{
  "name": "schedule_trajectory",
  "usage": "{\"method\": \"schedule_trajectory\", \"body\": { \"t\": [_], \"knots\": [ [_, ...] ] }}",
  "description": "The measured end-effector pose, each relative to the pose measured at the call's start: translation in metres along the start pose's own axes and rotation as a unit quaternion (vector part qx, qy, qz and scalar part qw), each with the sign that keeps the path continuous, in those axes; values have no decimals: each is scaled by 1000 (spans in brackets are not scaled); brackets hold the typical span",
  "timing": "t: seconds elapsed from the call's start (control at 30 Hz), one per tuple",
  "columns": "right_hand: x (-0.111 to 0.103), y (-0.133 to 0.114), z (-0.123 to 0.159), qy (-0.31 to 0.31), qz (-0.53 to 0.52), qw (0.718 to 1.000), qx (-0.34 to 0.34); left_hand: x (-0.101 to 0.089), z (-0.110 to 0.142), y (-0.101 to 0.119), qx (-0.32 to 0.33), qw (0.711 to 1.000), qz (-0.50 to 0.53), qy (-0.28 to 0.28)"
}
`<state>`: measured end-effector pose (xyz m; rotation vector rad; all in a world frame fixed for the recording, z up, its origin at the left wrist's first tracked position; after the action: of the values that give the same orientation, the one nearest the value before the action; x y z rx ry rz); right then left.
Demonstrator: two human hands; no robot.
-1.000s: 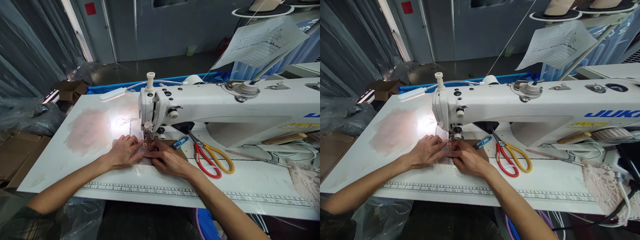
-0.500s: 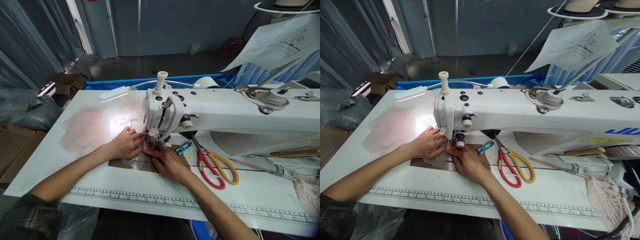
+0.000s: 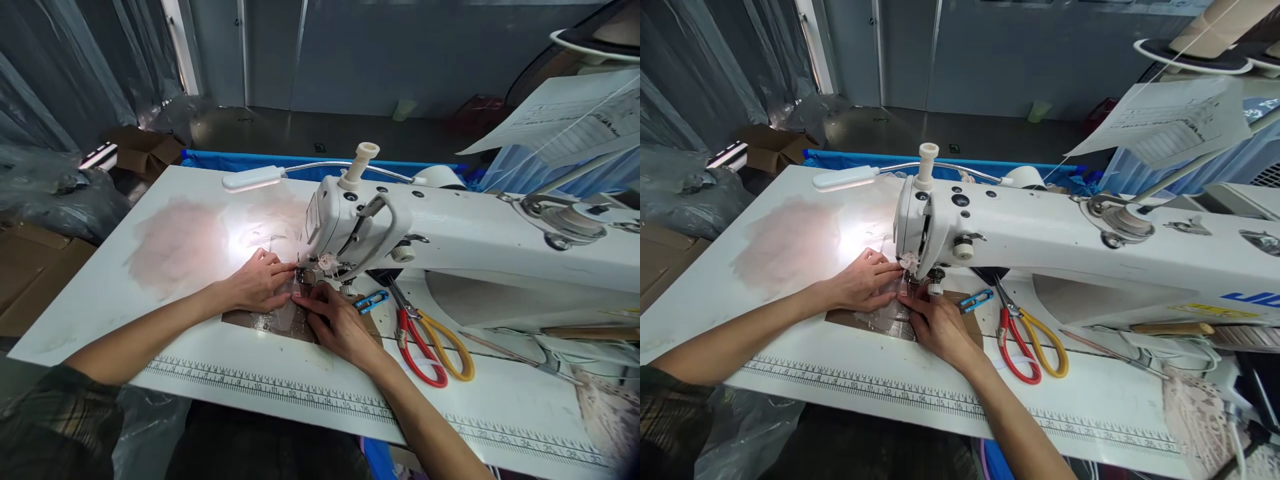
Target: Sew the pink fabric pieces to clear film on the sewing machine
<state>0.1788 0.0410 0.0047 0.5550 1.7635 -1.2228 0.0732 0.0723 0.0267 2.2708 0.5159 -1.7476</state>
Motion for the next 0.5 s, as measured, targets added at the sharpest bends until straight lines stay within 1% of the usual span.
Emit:
{"method": "schedule_trajectory", "body": {
  "t": [0.23, 0.5],
  "knots": [
    [-3, -2, -1, 6, -8, 1000, -3, -4, -1, 2, 7, 1000, -11, 15],
    [-4, -4, -2, 11, -7, 1000, -7, 1, 0, 1, 0, 1000, -17, 3]
  ]
}}
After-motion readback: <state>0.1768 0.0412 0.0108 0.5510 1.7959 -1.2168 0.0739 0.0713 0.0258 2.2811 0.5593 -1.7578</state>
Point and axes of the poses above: each hand's wrist, its own z-axis away from the middle knuckle, its own x-axis out of the palm, y = z × x, the point moved 9 cm from there along -z, towards the middle knuckle, and after that the axes turned 8 degrees about x, right-handed, at the moved point
